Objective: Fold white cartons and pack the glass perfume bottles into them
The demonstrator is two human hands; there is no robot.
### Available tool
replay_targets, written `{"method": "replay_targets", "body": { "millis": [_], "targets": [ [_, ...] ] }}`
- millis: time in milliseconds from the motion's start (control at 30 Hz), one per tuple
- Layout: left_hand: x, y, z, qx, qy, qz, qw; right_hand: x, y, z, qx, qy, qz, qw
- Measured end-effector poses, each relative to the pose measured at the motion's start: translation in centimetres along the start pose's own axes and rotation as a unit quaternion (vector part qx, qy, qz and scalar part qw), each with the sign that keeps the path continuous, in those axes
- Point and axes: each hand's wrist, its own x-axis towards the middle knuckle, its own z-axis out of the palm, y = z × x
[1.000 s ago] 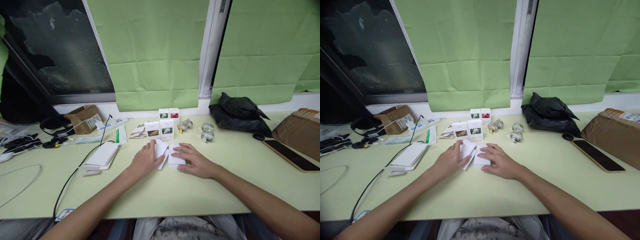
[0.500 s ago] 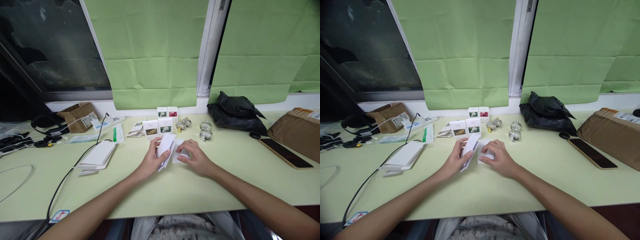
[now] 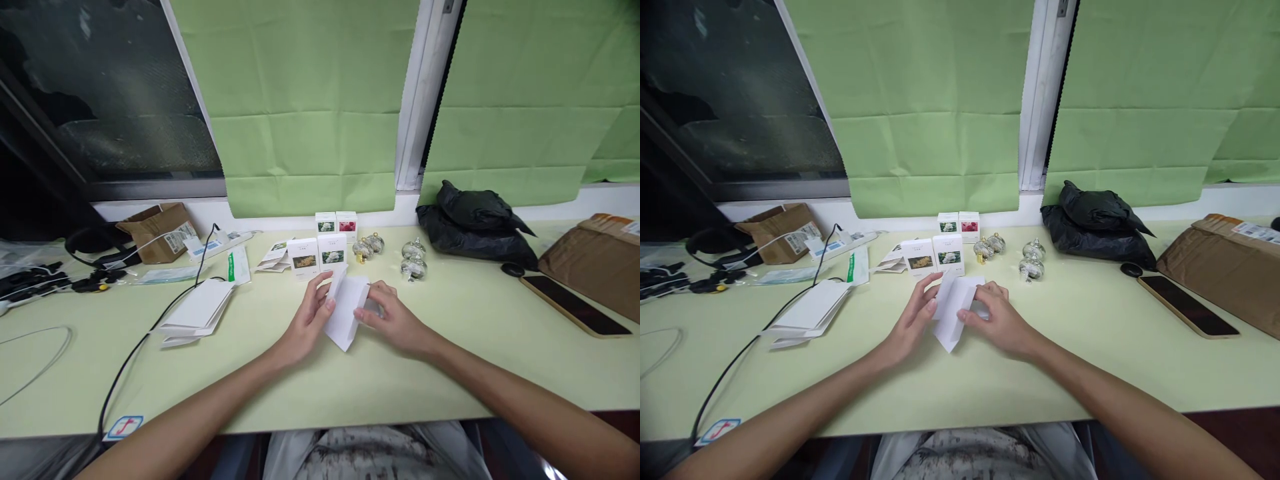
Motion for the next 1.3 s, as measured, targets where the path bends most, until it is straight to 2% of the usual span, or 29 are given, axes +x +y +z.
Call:
{"method": "replay_targets", "body": {
  "millis": [100,200,367,467,533,633,767,833,933,1000,1100,1300],
  "targets": [
    [0.1,-0.5,-0.5,-0.032,0.033,-0.017,0.999,0.0,0.6,-0.2,0.024,0.005,0.014,1.0],
    [0.5,-0.8,-0.8,-0.102,0.061,-0.026,0.993,0.1,1.2,-0.4,0.113,0.013,0.031,0.993],
    [1.0,-0.3,-1.2,-0.229,0.126,-0.093,0.961,0.7,1.8,-0.4,0.315,0.026,0.06,0.947],
    [1.0,-0.1,-1.5,-0.263,0.166,-0.126,0.942,0.9,2.0,-0.3,0.364,0.01,0.063,0.929],
    [1.0,-0.1,-1.6,-0.266,0.17,-0.132,0.94,1.0,2.3,-0.2,0.375,0.009,0.069,0.924],
    [0.9,-0.6,-1.8,-0.227,0.131,-0.106,0.959,1.1,2.8,-0.2,0.376,0.02,0.087,0.922],
    [0.7,-1.1,-2.0,-0.128,0.002,-0.001,0.992,1.1,2.9,-0.2,0.372,0.028,0.09,0.924],
    [0.4,-1.1,-2.0,-0.046,-0.035,0.032,0.998,1.1,2.7,-0.2,0.369,0.026,0.086,0.925],
    [0.1,-0.9,-1.5,0.085,-0.039,0.02,0.995,1.2,2.3,-0.4,0.363,0.015,0.076,0.929],
    [0.0,-0.8,-1.1,0.122,-0.03,-0.002,0.992,1.2,2.1,-0.4,0.36,0.008,0.07,0.93],
    [-0.1,-1.0,-0.6,0.106,-0.031,-0.013,0.994,1.2,2.1,-0.3,0.364,0.004,0.071,0.929],
    [-0.3,-0.9,0.2,0.102,-0.052,0.008,0.993,1.0,2.6,0.0,0.359,0.003,0.083,0.93]
  ]
}}
